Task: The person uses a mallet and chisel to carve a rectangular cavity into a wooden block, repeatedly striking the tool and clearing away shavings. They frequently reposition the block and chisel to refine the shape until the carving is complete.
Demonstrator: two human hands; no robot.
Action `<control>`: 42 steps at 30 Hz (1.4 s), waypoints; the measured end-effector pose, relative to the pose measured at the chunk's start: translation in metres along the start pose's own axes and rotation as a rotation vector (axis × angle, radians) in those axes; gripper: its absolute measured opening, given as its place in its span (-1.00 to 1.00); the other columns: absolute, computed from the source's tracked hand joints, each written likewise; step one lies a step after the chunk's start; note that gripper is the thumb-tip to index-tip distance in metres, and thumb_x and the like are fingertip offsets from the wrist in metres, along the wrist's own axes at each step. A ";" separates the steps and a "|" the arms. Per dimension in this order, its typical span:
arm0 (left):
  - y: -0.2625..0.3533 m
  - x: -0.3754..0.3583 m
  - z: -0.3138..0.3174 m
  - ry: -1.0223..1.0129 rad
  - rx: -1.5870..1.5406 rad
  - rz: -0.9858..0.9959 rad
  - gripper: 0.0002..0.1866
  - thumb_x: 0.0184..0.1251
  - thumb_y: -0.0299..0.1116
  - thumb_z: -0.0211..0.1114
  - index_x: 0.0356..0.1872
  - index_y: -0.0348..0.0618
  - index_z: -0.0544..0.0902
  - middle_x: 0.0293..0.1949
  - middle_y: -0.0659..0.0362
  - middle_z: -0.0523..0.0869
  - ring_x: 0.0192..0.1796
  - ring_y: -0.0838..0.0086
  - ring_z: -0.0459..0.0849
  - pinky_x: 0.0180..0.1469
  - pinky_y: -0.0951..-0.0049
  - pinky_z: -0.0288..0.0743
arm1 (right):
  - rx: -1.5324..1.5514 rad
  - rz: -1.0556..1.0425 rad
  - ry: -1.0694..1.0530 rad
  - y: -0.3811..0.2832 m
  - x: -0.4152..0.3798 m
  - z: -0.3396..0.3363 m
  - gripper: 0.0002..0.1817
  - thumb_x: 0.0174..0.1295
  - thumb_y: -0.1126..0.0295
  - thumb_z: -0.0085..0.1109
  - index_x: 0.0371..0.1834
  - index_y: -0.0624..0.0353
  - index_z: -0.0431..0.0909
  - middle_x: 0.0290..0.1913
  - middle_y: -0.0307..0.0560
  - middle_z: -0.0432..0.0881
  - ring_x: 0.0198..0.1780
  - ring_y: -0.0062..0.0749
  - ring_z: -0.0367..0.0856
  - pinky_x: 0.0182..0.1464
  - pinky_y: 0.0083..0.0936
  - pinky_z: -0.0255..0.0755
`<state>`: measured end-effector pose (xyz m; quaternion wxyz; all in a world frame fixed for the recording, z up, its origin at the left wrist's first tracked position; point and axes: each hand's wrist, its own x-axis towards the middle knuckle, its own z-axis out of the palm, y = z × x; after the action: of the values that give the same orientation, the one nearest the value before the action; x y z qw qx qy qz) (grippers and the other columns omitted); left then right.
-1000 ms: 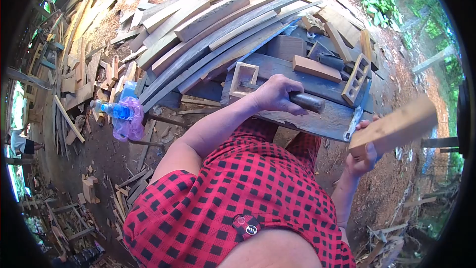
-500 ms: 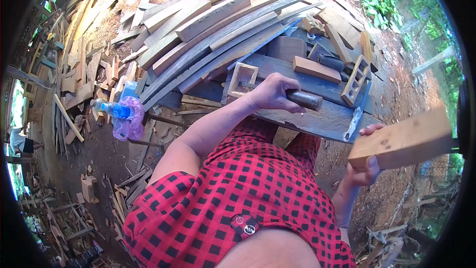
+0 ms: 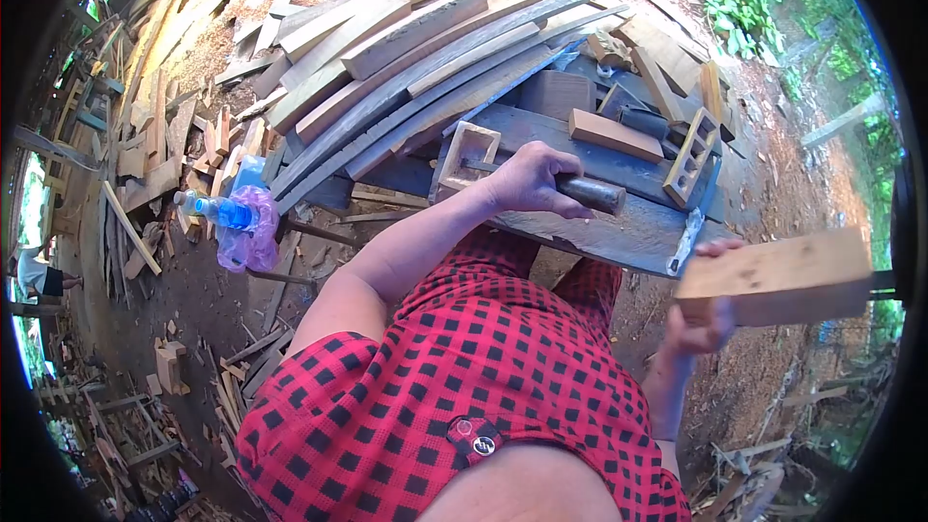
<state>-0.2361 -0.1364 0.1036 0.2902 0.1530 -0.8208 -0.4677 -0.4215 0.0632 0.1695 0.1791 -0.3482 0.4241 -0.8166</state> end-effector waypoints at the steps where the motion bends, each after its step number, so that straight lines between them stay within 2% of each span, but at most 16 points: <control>1: 0.000 0.001 0.001 0.000 0.000 0.001 -0.64 -0.10 -0.25 0.62 -0.45 -0.25 0.62 -0.65 0.24 0.54 -0.49 0.72 0.46 -0.42 0.52 0.41 | -0.099 0.029 -0.081 0.026 -0.012 -0.008 -0.15 -0.27 0.25 0.30 0.23 0.29 0.30 -0.02 0.01 0.46 -0.04 -0.27 0.49 0.07 -0.30 0.39; 3: -0.002 0.002 0.001 0.034 0.033 -0.024 -0.54 -0.18 -0.05 0.61 -0.48 -0.23 0.63 -0.64 0.06 0.55 -0.57 0.45 0.52 -0.40 0.39 0.45 | -0.194 0.058 -0.161 0.039 -0.023 -0.003 -0.12 -0.31 0.30 0.35 0.24 0.27 0.28 -0.01 -0.02 0.46 -0.03 -0.27 0.49 0.09 -0.33 0.38; 5: -0.004 -0.002 0.004 0.028 0.000 -0.018 -0.54 -0.17 -0.06 0.61 -0.48 -0.24 0.63 -0.64 0.06 0.55 -0.57 0.46 0.52 -0.40 0.39 0.45 | -0.435 0.375 -0.356 0.032 -0.026 0.012 -0.12 -0.33 0.35 0.35 0.24 0.27 0.28 -0.01 -0.04 0.46 -0.07 -0.32 0.51 0.03 -0.38 0.42; 8: -0.003 -0.002 0.001 0.045 -0.024 -0.034 -0.55 -0.17 -0.09 0.61 -0.47 -0.25 0.63 -0.62 0.06 0.57 -0.55 0.48 0.54 -0.38 0.40 0.46 | -0.353 0.388 -0.212 0.009 -0.009 -0.004 -0.14 -0.29 0.33 0.34 0.24 0.30 0.28 0.01 -0.04 0.46 -0.07 -0.33 0.51 0.00 -0.40 0.44; 11: -0.002 0.001 0.000 0.027 -0.069 -0.074 -0.55 -0.18 -0.09 0.61 -0.46 -0.24 0.64 -0.62 0.06 0.58 -0.54 0.46 0.55 -0.37 0.39 0.47 | -0.234 0.287 -0.160 -0.018 0.009 -0.018 -0.17 -0.23 0.33 0.30 0.24 0.33 0.26 0.02 -0.04 0.44 -0.03 -0.32 0.49 0.03 -0.39 0.43; 13: -0.001 0.001 0.001 0.021 -0.033 -0.056 -0.56 -0.17 -0.10 0.61 -0.45 -0.24 0.64 -0.61 0.08 0.61 -0.53 0.48 0.57 -0.36 0.41 0.48 | 0.081 -0.044 0.005 -0.020 0.015 -0.008 -0.21 -0.13 0.26 0.20 0.28 0.27 0.26 -0.02 0.01 0.48 -0.05 -0.20 0.53 0.04 -0.27 0.47; 14: 0.000 0.001 0.001 0.020 -0.035 -0.053 -0.56 -0.17 -0.10 0.61 -0.45 -0.24 0.64 -0.61 0.08 0.61 -0.53 0.48 0.57 -0.36 0.41 0.48 | 0.078 -0.047 0.005 -0.005 0.007 -0.009 -0.21 -0.13 0.26 0.20 0.28 0.27 0.26 -0.02 0.01 0.48 -0.05 -0.20 0.53 0.04 -0.27 0.47; 17: 0.001 -0.001 0.000 0.022 -0.086 -0.088 -0.56 -0.17 -0.10 0.61 -0.45 -0.24 0.65 -0.61 0.08 0.61 -0.53 0.50 0.56 -0.36 0.41 0.48 | -0.046 0.049 -0.086 0.038 -0.025 -0.002 -0.12 -0.21 0.34 0.30 0.30 0.36 0.19 0.07 -0.05 0.45 0.04 -0.28 0.49 0.11 -0.33 0.42; 19: 0.000 -0.003 -0.002 -0.004 0.091 -0.014 -0.64 -0.07 -0.25 0.61 -0.44 -0.26 0.63 -0.63 0.25 0.62 -0.48 0.71 0.56 -0.41 0.56 0.43 | -0.407 0.442 -0.340 0.035 -0.036 0.014 -0.08 -0.22 0.34 0.32 0.33 0.36 0.17 0.08 -0.04 0.45 0.06 -0.27 0.49 0.15 -0.29 0.40; 22: 0.000 -0.001 0.000 0.010 -0.099 -0.080 -0.53 -0.16 -0.06 0.61 -0.45 -0.25 0.63 -0.62 0.06 0.58 -0.54 0.49 0.54 -0.37 0.41 0.47 | -0.380 0.454 -0.237 0.009 -0.012 -0.003 -0.06 -0.24 0.33 0.32 0.34 0.36 0.17 0.06 -0.05 0.46 0.05 -0.28 0.49 0.16 -0.29 0.40; 25: -0.006 -0.001 0.000 -0.003 -0.062 -0.086 -0.53 -0.16 -0.05 0.60 -0.45 -0.24 0.63 -0.63 0.07 0.58 -0.54 0.46 0.55 -0.37 0.40 0.46 | -0.302 0.333 -0.119 -0.018 0.007 -0.020 -0.06 -0.26 0.30 0.32 0.32 0.35 0.20 0.04 -0.07 0.47 0.04 -0.29 0.50 0.16 -0.30 0.40; 27: -0.005 -0.001 0.001 -0.009 -0.059 -0.074 -0.54 -0.16 -0.05 0.60 -0.45 -0.23 0.63 -0.63 0.07 0.58 -0.54 0.45 0.55 -0.37 0.39 0.46 | 0.079 0.015 0.083 -0.022 0.014 -0.011 -0.05 -0.28 0.28 0.32 0.32 0.35 0.20 0.04 -0.05 0.47 0.07 -0.27 0.49 0.18 -0.27 0.39; 31: -0.007 -0.003 0.000 0.014 -0.043 -0.087 -0.54 -0.15 -0.05 0.60 -0.48 -0.24 0.62 -0.63 0.08 0.56 -0.54 0.45 0.55 -0.37 0.39 0.46 | -0.150 0.047 -0.123 0.037 -0.026 -0.007 -0.03 -0.28 0.25 0.34 0.33 0.35 0.19 0.06 -0.03 0.44 0.11 -0.26 0.46 0.21 -0.27 0.35; 33: -0.005 -0.003 0.000 -0.008 -0.011 -0.112 -0.54 -0.16 -0.05 0.60 -0.48 -0.24 0.62 -0.63 0.08 0.56 -0.54 0.45 0.55 -0.37 0.39 0.46 | -0.522 0.312 -0.367 0.037 -0.033 0.009 -0.01 -0.29 0.23 0.37 0.33 0.34 0.20 0.07 -0.04 0.44 0.12 -0.26 0.45 0.22 -0.31 0.31; 37: -0.003 -0.005 0.000 0.005 -0.082 -0.121 -0.53 -0.16 -0.05 0.60 -0.47 -0.25 0.62 -0.61 0.07 0.56 -0.52 0.47 0.55 -0.36 0.40 0.47 | -0.529 0.259 -0.262 -0.011 -0.001 0.005 0.02 -0.34 0.20 0.39 0.32 0.35 0.22 0.07 -0.05 0.44 0.12 -0.26 0.44 0.22 -0.33 0.30; 42: -0.004 -0.003 -0.001 0.030 -0.039 -0.075 -0.53 -0.16 -0.04 0.60 -0.47 -0.24 0.63 -0.62 0.07 0.56 -0.52 0.49 0.54 -0.37 0.41 0.46 | 0.086 0.005 0.097 -0.016 -0.001 0.022 -0.11 -0.31 0.22 0.31 0.25 0.26 0.29 -0.10 -0.06 0.50 -0.14 -0.37 0.52 -0.12 -0.46 0.44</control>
<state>-0.2332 -0.1376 0.0997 0.2876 0.1851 -0.8007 -0.4918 -0.4048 0.0606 0.1904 0.1753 -0.2989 0.3976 -0.8496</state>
